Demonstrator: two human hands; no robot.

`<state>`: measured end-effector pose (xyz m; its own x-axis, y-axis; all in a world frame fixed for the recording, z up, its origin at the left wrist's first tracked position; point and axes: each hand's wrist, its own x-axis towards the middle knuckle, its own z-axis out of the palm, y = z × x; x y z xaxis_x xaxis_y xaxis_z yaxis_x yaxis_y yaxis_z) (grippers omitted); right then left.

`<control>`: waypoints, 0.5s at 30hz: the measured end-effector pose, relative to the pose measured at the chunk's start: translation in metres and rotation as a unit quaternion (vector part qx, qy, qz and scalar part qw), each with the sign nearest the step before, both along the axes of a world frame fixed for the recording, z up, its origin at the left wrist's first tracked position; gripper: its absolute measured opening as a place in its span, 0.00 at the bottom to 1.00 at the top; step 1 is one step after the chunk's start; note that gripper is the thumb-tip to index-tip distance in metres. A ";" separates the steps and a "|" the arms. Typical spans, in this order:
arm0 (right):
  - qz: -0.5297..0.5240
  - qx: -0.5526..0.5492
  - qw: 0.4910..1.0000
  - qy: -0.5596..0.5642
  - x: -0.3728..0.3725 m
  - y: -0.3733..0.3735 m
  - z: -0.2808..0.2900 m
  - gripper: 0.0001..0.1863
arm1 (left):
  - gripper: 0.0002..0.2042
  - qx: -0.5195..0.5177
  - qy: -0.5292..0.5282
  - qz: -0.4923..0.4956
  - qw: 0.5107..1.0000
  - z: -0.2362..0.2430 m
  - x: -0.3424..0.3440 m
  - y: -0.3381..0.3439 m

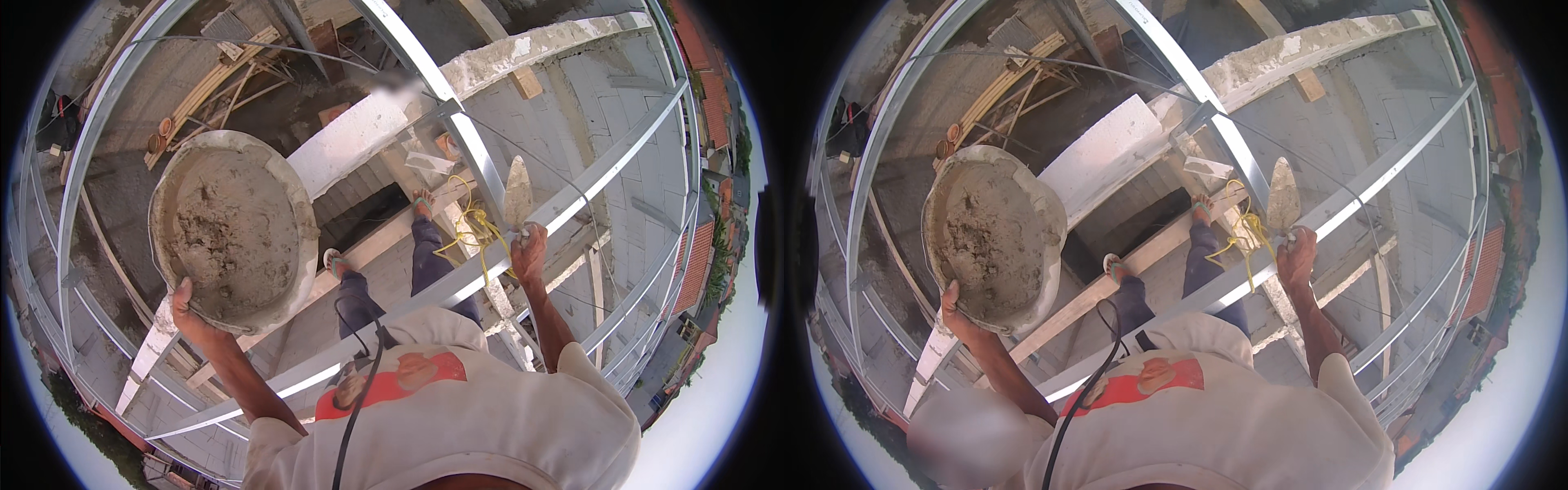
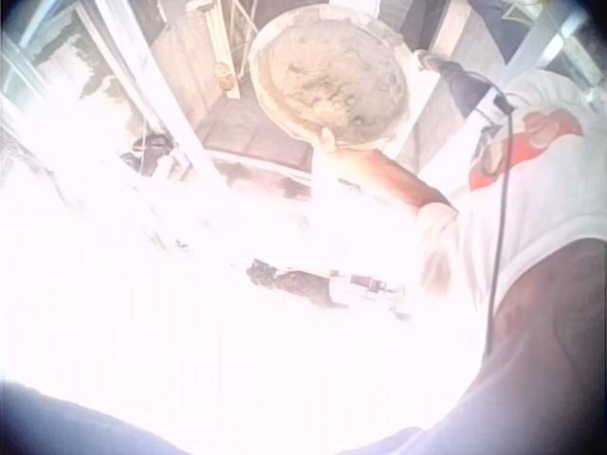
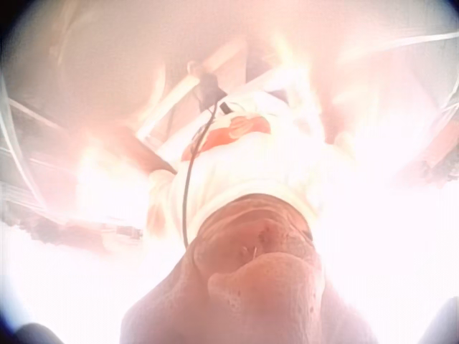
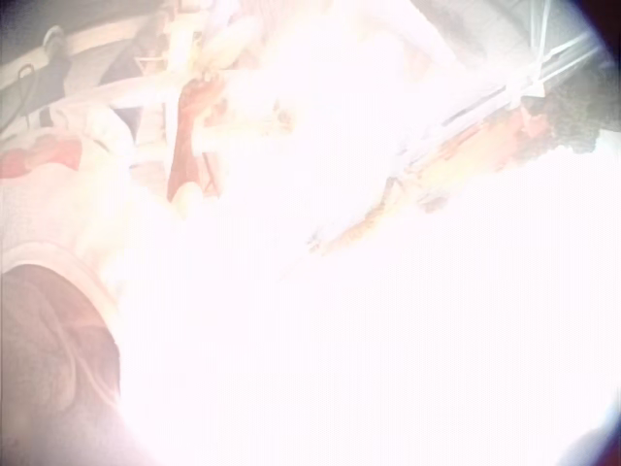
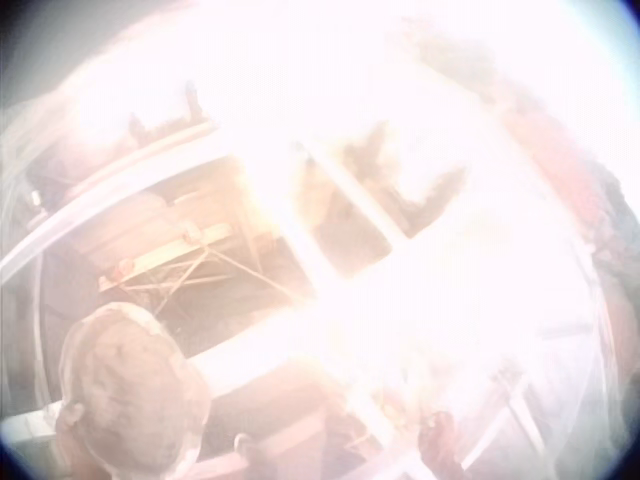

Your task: The person places white rectangular tiles onto a metal framework, then scoops mortar from a bucket with a trowel and applies it between the tiles to secure them. The person works on a narrow elevated beam, handling tiles and mortar repeatedly.

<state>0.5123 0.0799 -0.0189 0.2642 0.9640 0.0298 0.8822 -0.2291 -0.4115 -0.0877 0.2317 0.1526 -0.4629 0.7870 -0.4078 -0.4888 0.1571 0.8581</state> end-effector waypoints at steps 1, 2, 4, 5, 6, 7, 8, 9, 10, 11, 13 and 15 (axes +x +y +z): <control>-0.001 -0.007 1.000 0.003 0.000 -0.003 -0.002 0.27 | 0.24 -0.035 0.039 0.031 0.998 -0.003 -0.006 -0.002; 0.006 0.001 1.000 0.006 0.000 -0.005 -0.004 0.28 | 0.24 -0.040 0.036 0.036 0.998 -0.002 -0.006 0.000; 0.017 0.017 1.000 0.014 -0.004 -0.007 -0.006 0.29 | 0.24 -0.053 0.030 0.044 0.997 0.003 -0.005 0.003; 0.023 0.026 0.999 0.015 -0.004 -0.007 -0.005 0.30 | 0.24 -0.049 0.039 0.042 0.997 0.004 -0.003 0.003; 0.025 0.020 0.999 0.021 -0.004 -0.008 -0.004 0.30 | 0.26 -0.056 0.045 0.041 0.997 0.003 -0.007 0.001; 0.028 0.015 0.999 0.027 -0.004 -0.007 -0.003 0.30 | 0.28 -0.062 0.052 0.041 0.996 0.001 -0.015 -0.002; 0.028 0.010 0.999 0.030 -0.004 -0.008 -0.002 0.30 | 0.30 -0.067 0.054 0.038 0.996 0.000 -0.014 -0.002; 0.024 0.007 0.999 0.034 -0.004 -0.009 -0.003 0.29 | 0.30 -0.067 0.051 0.036 0.996 0.000 -0.013 -0.003; 0.022 -0.001 0.999 0.031 -0.005 -0.008 0.000 0.28 | 0.31 -0.068 0.045 0.036 0.996 0.001 -0.008 -0.002; 0.019 -0.009 0.999 0.029 -0.006 -0.005 0.005 0.28 | 0.31 -0.069 0.040 0.036 0.996 0.003 -0.004 0.000; -0.005 -0.054 0.998 0.036 -0.004 -0.002 0.008 0.26 | 0.27 -0.060 0.018 0.034 0.997 0.010 0.012 0.004; 0.017 -0.044 0.998 0.053 0.000 0.000 0.010 0.25 | 0.25 -0.044 0.005 0.037 0.998 0.008 0.007 0.004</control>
<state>0.5123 0.0794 -0.0087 0.2281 0.9703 -0.0809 0.8430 -0.2384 -0.4821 -0.0810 0.2358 0.1601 -0.5227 0.7115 -0.4697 -0.4938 0.1965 0.8471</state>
